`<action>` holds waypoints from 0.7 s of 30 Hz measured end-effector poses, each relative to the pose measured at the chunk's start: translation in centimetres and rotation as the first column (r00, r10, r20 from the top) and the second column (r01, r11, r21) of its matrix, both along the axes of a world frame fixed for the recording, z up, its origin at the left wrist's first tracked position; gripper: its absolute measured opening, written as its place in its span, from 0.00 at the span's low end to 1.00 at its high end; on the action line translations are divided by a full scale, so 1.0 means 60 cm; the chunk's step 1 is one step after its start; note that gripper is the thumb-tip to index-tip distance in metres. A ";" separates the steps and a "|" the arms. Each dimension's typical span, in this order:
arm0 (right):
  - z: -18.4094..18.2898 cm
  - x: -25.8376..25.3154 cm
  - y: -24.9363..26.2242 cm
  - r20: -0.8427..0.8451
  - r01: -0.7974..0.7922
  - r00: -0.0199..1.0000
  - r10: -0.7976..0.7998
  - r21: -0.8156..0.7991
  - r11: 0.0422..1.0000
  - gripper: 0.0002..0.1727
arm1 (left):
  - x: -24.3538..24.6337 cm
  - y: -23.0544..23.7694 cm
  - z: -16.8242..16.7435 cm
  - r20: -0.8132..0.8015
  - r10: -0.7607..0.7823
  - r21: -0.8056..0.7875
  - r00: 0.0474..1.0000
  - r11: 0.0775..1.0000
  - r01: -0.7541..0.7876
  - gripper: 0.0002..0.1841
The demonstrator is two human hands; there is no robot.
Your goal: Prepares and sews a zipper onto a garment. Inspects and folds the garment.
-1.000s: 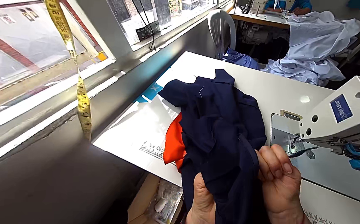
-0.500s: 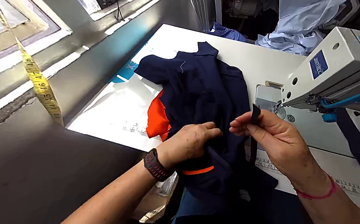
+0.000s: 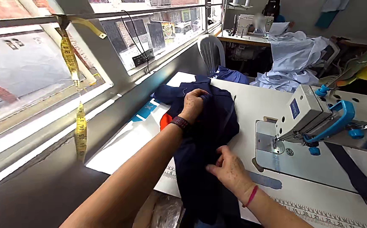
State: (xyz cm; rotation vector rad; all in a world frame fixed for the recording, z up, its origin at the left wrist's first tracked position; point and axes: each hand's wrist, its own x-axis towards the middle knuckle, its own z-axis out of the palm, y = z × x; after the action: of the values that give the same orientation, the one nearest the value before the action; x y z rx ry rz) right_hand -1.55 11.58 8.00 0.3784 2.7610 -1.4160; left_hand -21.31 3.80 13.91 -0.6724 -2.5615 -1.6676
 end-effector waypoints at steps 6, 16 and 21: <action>0.052 -0.103 -0.004 -0.152 -0.036 0.988 -0.010 -0.298 0.954 0.35 | -0.036 0.004 0.215 -0.353 0.114 -0.034 0.929 0.990 -0.134 0.13; 0.413 -0.202 0.175 -0.654 0.539 0.749 -0.106 0.510 0.671 0.19 | -0.073 -0.228 0.391 -0.667 0.131 -0.482 0.734 0.675 -0.558 0.08; 0.421 -0.214 0.193 -0.665 0.636 0.732 -0.147 0.591 0.496 0.20 | 0.061 -0.303 0.232 -0.609 -0.060 -0.531 0.791 0.771 -0.350 0.09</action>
State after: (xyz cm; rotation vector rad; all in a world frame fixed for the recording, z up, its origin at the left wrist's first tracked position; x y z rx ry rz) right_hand -14.38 23.18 33.26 0.8134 3.8794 -0.0723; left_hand -17.66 -14.37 27.84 -0.8028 -2.5171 -0.3754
